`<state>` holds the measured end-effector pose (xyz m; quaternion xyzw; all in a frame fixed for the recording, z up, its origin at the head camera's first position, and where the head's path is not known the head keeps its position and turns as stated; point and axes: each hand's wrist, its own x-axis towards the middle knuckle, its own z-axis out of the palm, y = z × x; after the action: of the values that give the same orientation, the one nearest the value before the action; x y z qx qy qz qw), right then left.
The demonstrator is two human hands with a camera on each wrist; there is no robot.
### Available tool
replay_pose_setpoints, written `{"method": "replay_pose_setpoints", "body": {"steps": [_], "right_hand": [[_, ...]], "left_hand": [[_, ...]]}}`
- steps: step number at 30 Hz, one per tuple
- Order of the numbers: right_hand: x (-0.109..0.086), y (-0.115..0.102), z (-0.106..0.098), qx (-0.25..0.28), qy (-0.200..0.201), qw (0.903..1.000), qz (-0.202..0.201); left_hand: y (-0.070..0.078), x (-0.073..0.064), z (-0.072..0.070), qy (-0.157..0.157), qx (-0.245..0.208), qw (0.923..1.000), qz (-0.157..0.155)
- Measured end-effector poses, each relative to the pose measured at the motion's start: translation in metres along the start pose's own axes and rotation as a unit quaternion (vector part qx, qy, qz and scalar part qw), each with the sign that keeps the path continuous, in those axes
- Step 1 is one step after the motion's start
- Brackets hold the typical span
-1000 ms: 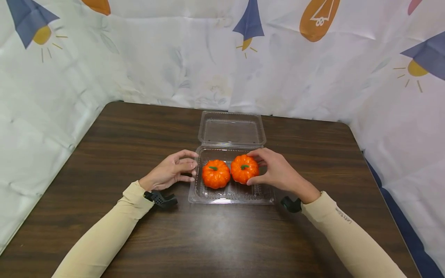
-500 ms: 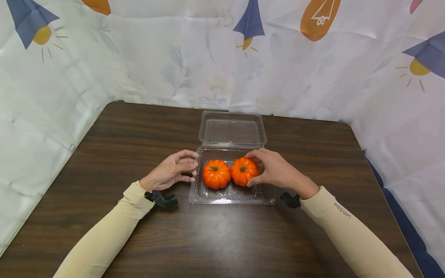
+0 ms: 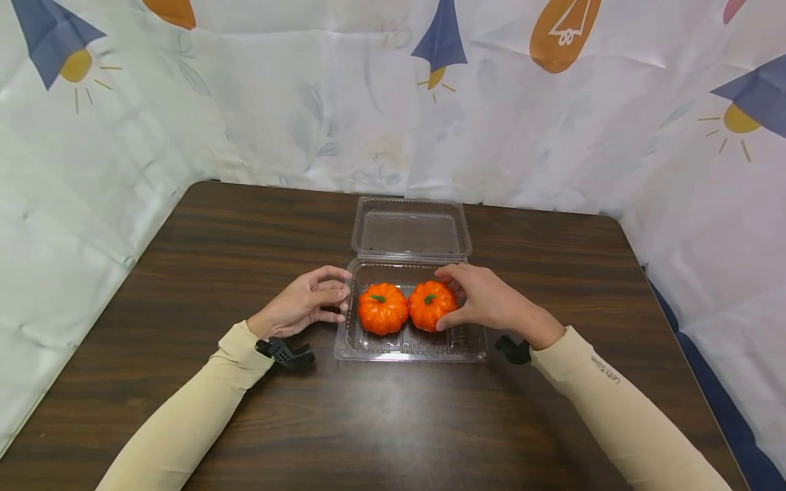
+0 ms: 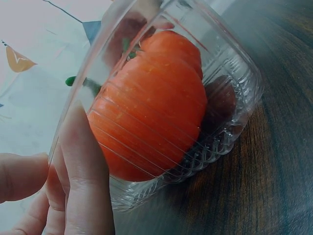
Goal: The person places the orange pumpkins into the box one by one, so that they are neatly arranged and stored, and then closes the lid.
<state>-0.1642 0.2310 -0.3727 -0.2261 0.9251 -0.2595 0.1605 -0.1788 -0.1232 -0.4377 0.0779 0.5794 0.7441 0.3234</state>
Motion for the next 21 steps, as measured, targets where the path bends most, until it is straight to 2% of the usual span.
{"method": "replay_pose_setpoints", "body": {"steps": [11,21], "right_hand": [[-0.010,0.000,-0.004,0.005,-0.001,1.0000,-0.001],[-0.023,0.002,-0.010,0.013,0.028,0.9993,-0.019]], "left_hand": [[0.000,-0.001,-0.001,-0.002,0.008,0.9999,0.006],[-0.001,-0.001,-0.001,-0.003,0.008,0.9999,0.008]]}}
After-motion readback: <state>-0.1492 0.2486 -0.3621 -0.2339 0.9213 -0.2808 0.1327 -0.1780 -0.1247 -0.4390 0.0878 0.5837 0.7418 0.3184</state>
